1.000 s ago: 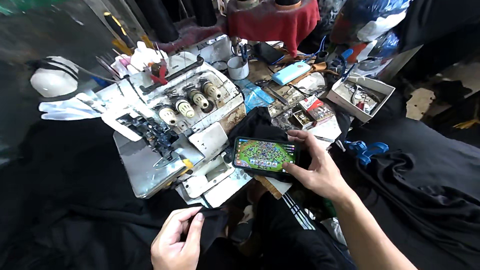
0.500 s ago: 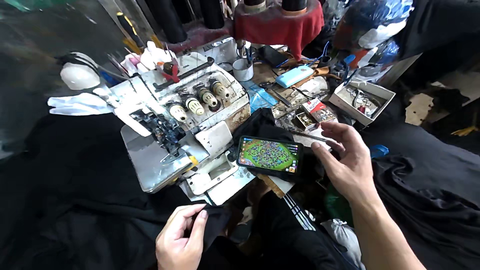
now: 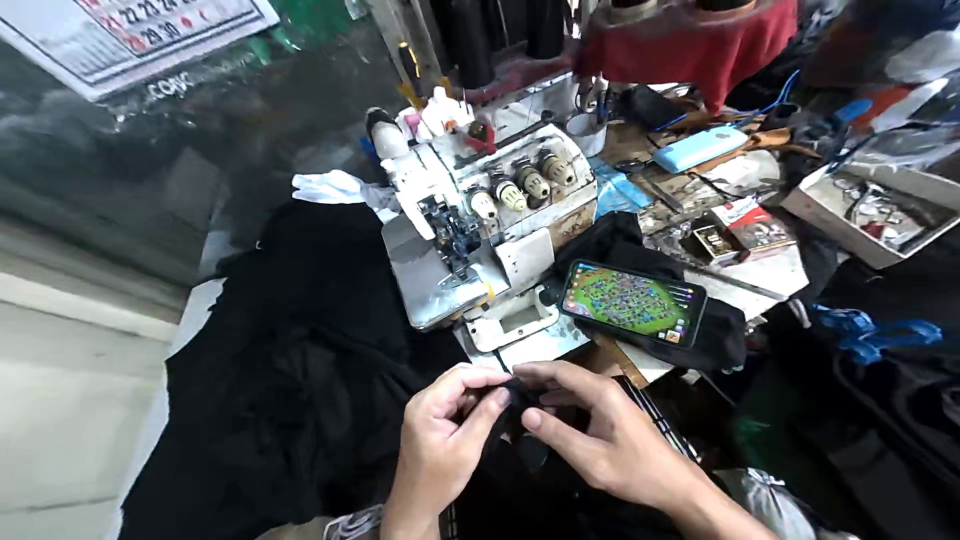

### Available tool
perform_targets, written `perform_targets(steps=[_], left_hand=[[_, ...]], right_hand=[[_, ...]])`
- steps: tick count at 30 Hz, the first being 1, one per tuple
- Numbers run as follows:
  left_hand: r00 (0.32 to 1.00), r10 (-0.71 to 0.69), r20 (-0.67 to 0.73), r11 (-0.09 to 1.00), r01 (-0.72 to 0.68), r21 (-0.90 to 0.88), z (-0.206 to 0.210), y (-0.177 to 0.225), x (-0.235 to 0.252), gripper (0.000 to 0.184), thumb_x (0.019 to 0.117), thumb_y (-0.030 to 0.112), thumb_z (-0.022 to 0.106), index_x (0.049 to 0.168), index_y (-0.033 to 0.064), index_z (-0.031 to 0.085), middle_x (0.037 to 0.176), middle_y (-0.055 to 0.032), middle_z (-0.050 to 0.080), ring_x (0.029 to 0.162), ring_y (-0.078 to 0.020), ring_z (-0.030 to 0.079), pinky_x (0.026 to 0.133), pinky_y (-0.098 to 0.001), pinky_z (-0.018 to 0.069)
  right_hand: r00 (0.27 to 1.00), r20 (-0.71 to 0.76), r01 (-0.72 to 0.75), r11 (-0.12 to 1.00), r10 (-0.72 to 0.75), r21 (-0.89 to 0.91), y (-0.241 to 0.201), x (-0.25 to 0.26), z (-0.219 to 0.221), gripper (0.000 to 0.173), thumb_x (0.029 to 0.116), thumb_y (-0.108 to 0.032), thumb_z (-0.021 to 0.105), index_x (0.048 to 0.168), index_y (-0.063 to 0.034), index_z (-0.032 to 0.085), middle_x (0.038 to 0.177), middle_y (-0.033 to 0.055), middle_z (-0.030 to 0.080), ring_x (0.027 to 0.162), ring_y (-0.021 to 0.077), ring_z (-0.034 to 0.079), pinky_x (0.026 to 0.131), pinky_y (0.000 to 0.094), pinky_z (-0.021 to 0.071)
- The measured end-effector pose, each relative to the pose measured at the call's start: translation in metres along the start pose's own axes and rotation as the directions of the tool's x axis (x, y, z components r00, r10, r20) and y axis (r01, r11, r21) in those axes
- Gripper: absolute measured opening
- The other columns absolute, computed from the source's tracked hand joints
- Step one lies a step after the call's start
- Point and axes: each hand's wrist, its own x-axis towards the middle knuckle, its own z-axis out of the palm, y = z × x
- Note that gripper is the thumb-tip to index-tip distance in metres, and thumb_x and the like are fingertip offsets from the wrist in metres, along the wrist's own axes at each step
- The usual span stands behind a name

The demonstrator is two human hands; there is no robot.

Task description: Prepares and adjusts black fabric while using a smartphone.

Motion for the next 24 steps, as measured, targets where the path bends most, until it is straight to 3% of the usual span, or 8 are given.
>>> perform_targets(steps=[3, 7, 11, 14, 17, 24], left_hand=[[1.000, -0.002, 0.014, 1.000, 0.002, 0.014, 0.005, 0.005, 0.000, 0.020, 0.0921, 0.009, 0.075, 0.111, 0.0029, 0.074, 0.095, -0.0063, 0.076, 0.069, -0.0132, 0.069, 0.059, -0.0256, 0.0596], [1.000, 0.031, 0.000, 0.979, -0.030, 0.200, 0.010, 0.006, -0.001, 0.027, 0.0909, 0.021, 0.079, 0.116, 0.0130, 0.075, 0.104, 0.0019, 0.073, 0.062, -0.0058, 0.058, 0.052, -0.0217, 0.0493], [0.994, 0.112, 0.005, 0.918, -0.106, 0.383, 0.015, 0.010, -0.001, 0.026, 0.0902, 0.030, 0.080, 0.114, 0.0190, 0.076, 0.107, 0.0042, 0.067, 0.068, -0.0021, 0.055, 0.055, -0.0189, 0.0470], [0.993, 0.112, 0.038, 0.877, -0.117, 0.465, 0.015, 0.015, -0.001, 0.019, 0.0920, 0.032, 0.077, 0.107, 0.0200, 0.077, 0.102, 0.0056, 0.067, 0.079, -0.0026, 0.061, 0.064, -0.0191, 0.0535], [0.990, 0.110, 0.090, 0.870, -0.140, 0.473, 0.012, 0.015, -0.001, 0.014, 0.0946, 0.029, 0.074, 0.101, 0.0172, 0.078, 0.096, 0.0073, 0.072, 0.089, -0.0044, 0.069, 0.077, -0.0234, 0.0613], [0.979, 0.160, 0.126, 0.894, -0.198, 0.401, 0.013, 0.021, -0.002, 0.011, 0.0946, 0.022, 0.075, 0.102, 0.0149, 0.078, 0.097, 0.0040, 0.071, 0.090, -0.0077, 0.068, 0.078, -0.0244, 0.0603]], right_hand=[[1.000, 0.006, -0.028, 0.999, 0.028, 0.019, -0.003, 0.005, -0.002, 0.026, 0.1008, -0.031, 0.067, 0.116, -0.0102, 0.071, 0.102, -0.0011, 0.074, 0.091, 0.0109, 0.072, 0.082, 0.0318, 0.0634], [0.997, -0.036, -0.063, 0.997, 0.065, 0.042, -0.002, -0.002, -0.008, 0.022, 0.1044, -0.027, 0.061, 0.099, -0.0080, 0.071, 0.081, 0.0004, 0.067, 0.070, 0.0102, 0.064, 0.063, 0.0271, 0.0547], [0.996, -0.040, -0.078, 0.992, 0.082, 0.103, 0.000, -0.006, -0.012, 0.023, 0.1047, -0.024, 0.061, 0.095, -0.0057, 0.069, 0.076, 0.0017, 0.063, 0.065, 0.0100, 0.059, 0.059, 0.0256, 0.0502], [0.997, -0.038, -0.060, 0.987, 0.067, 0.152, 0.001, -0.008, -0.014, 0.022, 0.1047, -0.022, 0.061, 0.096, -0.0046, 0.071, 0.079, 0.0024, 0.066, 0.068, 0.0098, 0.061, 0.062, 0.0259, 0.0521], [0.998, -0.046, -0.046, 0.988, 0.054, 0.151, 0.001, -0.008, -0.015, 0.024, 0.1058, -0.023, 0.058, 0.098, -0.0055, 0.073, 0.081, 0.0016, 0.067, 0.070, 0.0086, 0.061, 0.063, 0.0251, 0.0513], [0.993, -0.116, 0.004, 0.988, 0.014, 0.154, 0.015, -0.012, -0.015, 0.023, 0.1061, -0.020, 0.057, 0.103, -0.0048, 0.075, 0.093, 0.0043, 0.073, 0.079, 0.0119, 0.068, 0.071, 0.0285, 0.0579]])
